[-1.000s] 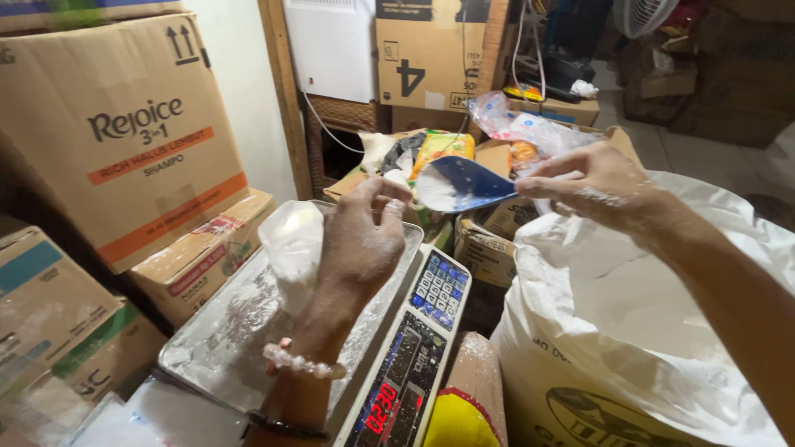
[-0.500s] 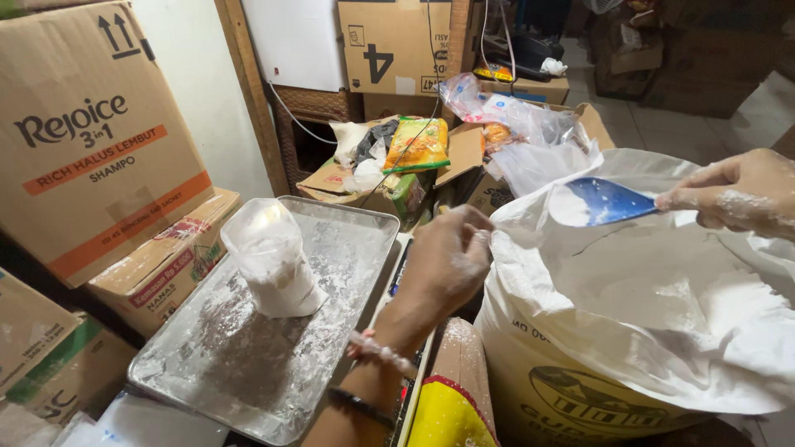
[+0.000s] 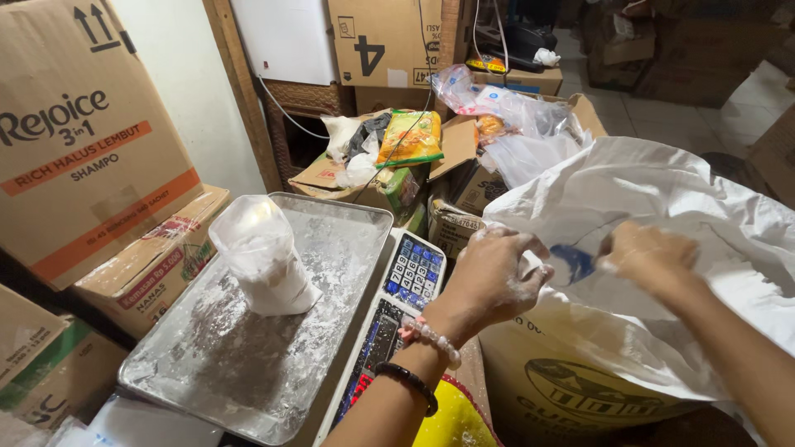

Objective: The person scoops white powder from a large sack into small plastic bags placed on a digital scale. They adjust the amount by adding or removing powder until the target weight is reached, then tie the bag and set it aside.

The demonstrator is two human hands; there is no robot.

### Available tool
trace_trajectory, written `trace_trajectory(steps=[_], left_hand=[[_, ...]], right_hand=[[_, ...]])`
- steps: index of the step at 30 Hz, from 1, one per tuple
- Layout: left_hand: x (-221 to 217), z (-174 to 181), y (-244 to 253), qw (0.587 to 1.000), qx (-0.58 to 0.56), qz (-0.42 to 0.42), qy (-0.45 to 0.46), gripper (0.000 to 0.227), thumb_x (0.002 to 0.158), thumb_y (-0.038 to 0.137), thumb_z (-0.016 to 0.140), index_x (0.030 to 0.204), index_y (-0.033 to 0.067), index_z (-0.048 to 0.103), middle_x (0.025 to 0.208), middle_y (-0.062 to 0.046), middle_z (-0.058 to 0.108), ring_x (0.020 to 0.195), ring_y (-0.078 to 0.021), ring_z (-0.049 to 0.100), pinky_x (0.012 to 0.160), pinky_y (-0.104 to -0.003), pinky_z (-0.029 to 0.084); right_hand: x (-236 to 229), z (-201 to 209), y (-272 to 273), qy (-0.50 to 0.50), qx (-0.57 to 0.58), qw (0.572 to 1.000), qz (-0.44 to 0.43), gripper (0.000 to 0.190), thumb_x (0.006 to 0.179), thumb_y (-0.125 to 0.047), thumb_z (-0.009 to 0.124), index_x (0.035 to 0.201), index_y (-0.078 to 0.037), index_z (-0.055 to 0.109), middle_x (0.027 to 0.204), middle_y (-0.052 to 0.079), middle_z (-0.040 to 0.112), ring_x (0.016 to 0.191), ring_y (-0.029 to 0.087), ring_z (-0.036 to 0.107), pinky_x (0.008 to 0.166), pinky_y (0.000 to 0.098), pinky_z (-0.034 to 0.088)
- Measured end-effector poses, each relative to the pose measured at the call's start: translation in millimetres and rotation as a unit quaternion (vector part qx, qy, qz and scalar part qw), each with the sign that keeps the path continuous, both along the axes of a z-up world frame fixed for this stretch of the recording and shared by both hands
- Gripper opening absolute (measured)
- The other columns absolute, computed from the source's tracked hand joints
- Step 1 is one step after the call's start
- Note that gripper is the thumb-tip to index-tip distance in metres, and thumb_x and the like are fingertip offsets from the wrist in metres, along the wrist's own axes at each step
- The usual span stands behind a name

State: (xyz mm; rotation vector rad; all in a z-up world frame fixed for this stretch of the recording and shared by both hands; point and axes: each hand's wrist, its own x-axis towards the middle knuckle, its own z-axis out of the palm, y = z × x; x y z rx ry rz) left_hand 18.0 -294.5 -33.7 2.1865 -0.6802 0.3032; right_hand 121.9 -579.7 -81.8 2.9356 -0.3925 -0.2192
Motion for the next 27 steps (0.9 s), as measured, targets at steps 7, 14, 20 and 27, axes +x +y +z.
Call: trace_trajectory(steps=[7, 14, 20, 27], left_hand=[[-1, -9, 2, 0.999, 0.007, 0.000, -0.036, 0.024, 0.083, 0.028, 0.076, 0.099, 0.0109, 0.078, 0.091, -0.015, 0.073, 0.096, -0.0356, 0.068, 0.093, -0.044, 0.052], [1, -8, -2, 1.000, 0.018, 0.000, -0.003, 0.026, 0.084, 0.030, 0.075, 0.102, 0.0112, 0.077, 0.089, -0.016, 0.074, 0.095, -0.0356, 0.069, 0.091, -0.045, 0.053], [1, -6, -1, 1.000, 0.015, -0.003, -0.004, 0.026, 0.084, 0.029, 0.074, 0.102, 0.0106, 0.077, 0.089, -0.016, 0.074, 0.095, -0.0360, 0.068, 0.090, -0.046, 0.052], [1, -5, 1, 1.000, 0.016, -0.006, 0.004, 0.025, 0.086, 0.028, 0.072, 0.102, 0.0101, 0.077, 0.092, -0.018, 0.073, 0.095, -0.0368, 0.069, 0.090, -0.046, 0.053]], right_hand=[[1, -37, 0, -0.016, 0.109, 0.994, 0.016, 0.033, 0.080, -0.053, 0.075, 0.108, -0.037, 0.083, 0.104, -0.006, 0.077, 0.095, 0.021, 0.073, 0.083, 0.0419, 0.056], [-11, -32, -44, -0.021, 0.358, 0.933, -0.024, 0.043, 0.084, -0.044, 0.072, 0.115, -0.016, 0.082, 0.086, 0.015, 0.072, 0.067, 0.024, 0.055, 0.055, 0.0377, 0.041], [-34, -11, -64, -0.040, 0.459, 0.882, -0.097, 0.044, 0.086, -0.039, 0.075, 0.108, -0.001, 0.076, 0.069, 0.009, 0.057, 0.048, 0.016, 0.035, 0.039, 0.0312, 0.023], [-56, 0, -58, -0.084, 0.487, 0.862, -0.108, 0.036, 0.085, -0.032, 0.076, 0.105, -0.003, 0.081, 0.060, 0.008, 0.054, 0.045, 0.015, 0.036, 0.040, 0.0302, 0.021]])
